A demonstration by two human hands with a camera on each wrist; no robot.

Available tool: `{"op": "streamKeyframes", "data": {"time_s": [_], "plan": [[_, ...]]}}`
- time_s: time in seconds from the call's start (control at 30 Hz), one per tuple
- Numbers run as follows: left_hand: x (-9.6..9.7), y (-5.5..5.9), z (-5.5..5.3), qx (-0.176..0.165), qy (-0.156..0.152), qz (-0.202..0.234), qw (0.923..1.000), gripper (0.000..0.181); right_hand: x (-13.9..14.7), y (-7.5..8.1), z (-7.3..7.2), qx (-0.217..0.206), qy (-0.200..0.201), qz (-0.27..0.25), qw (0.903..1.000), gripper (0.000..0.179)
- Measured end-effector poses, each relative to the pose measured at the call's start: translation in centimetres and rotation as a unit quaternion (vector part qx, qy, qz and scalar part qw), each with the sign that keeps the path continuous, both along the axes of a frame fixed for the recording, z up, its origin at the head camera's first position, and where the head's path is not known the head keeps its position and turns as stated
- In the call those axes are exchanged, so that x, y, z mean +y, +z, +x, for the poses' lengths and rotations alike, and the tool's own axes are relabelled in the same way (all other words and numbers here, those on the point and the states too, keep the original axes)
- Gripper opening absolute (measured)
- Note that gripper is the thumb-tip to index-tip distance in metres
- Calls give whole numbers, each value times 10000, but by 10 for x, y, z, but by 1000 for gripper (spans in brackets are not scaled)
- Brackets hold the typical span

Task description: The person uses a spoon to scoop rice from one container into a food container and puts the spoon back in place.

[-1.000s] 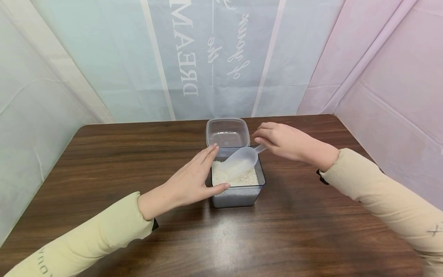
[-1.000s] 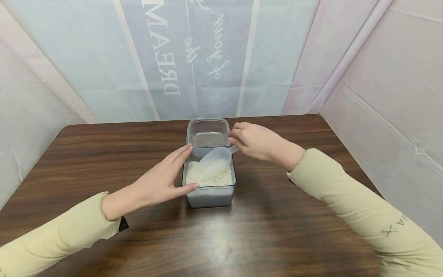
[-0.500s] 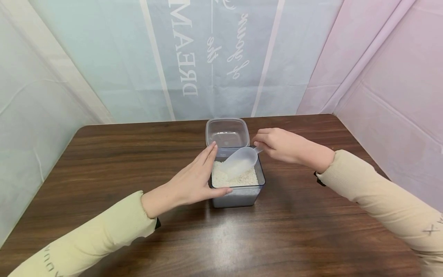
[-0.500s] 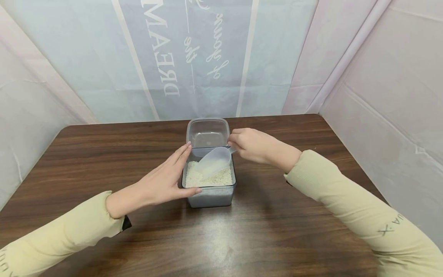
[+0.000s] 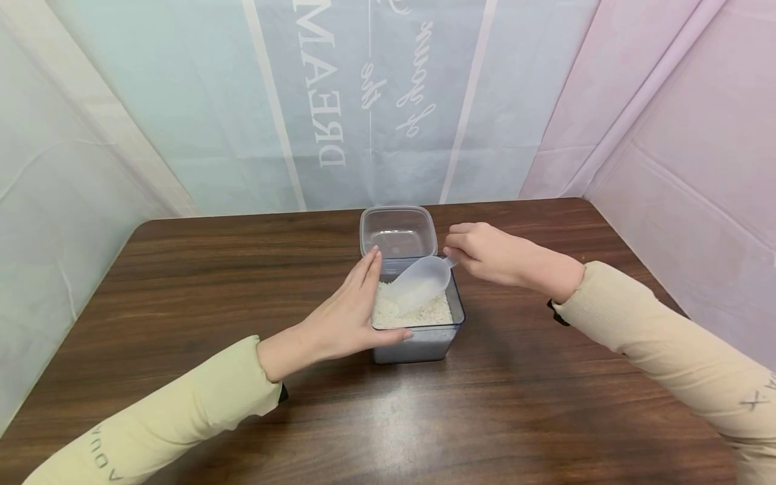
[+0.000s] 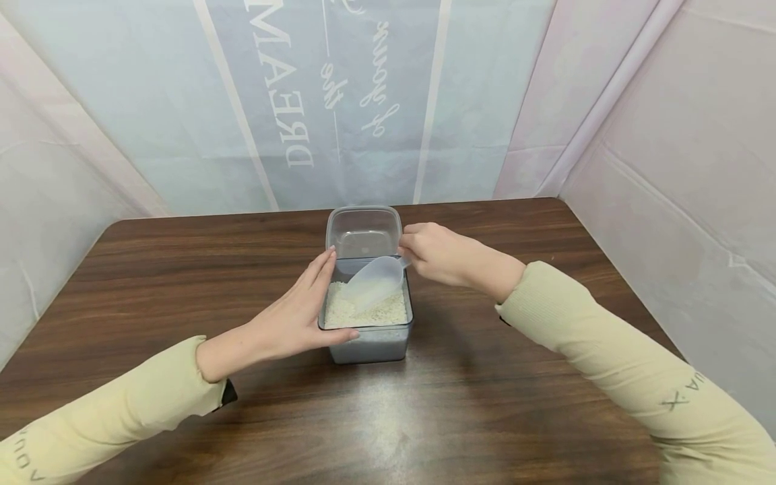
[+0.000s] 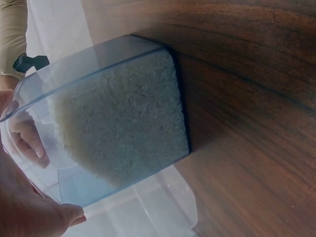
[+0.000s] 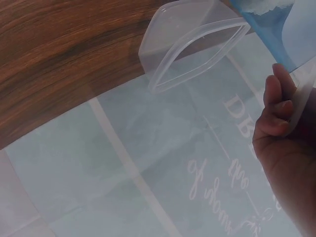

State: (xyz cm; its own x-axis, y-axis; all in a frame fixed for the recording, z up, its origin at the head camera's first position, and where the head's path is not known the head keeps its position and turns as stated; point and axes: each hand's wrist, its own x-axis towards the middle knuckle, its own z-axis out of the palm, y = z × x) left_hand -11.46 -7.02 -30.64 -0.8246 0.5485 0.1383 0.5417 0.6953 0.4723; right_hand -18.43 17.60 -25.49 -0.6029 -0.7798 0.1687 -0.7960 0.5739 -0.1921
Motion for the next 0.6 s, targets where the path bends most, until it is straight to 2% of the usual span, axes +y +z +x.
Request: {"op": "streamKeyframes", "data": {"time_s": [0.33,0.6], "plan": [[1,-2,0,38,38,8,10000,112,-4,11,3,-15,-47,412,9991,18],[1,-1,1,59,50,-21,10000,111,-7,27,9,-272,-430,767,9958,20]]}}
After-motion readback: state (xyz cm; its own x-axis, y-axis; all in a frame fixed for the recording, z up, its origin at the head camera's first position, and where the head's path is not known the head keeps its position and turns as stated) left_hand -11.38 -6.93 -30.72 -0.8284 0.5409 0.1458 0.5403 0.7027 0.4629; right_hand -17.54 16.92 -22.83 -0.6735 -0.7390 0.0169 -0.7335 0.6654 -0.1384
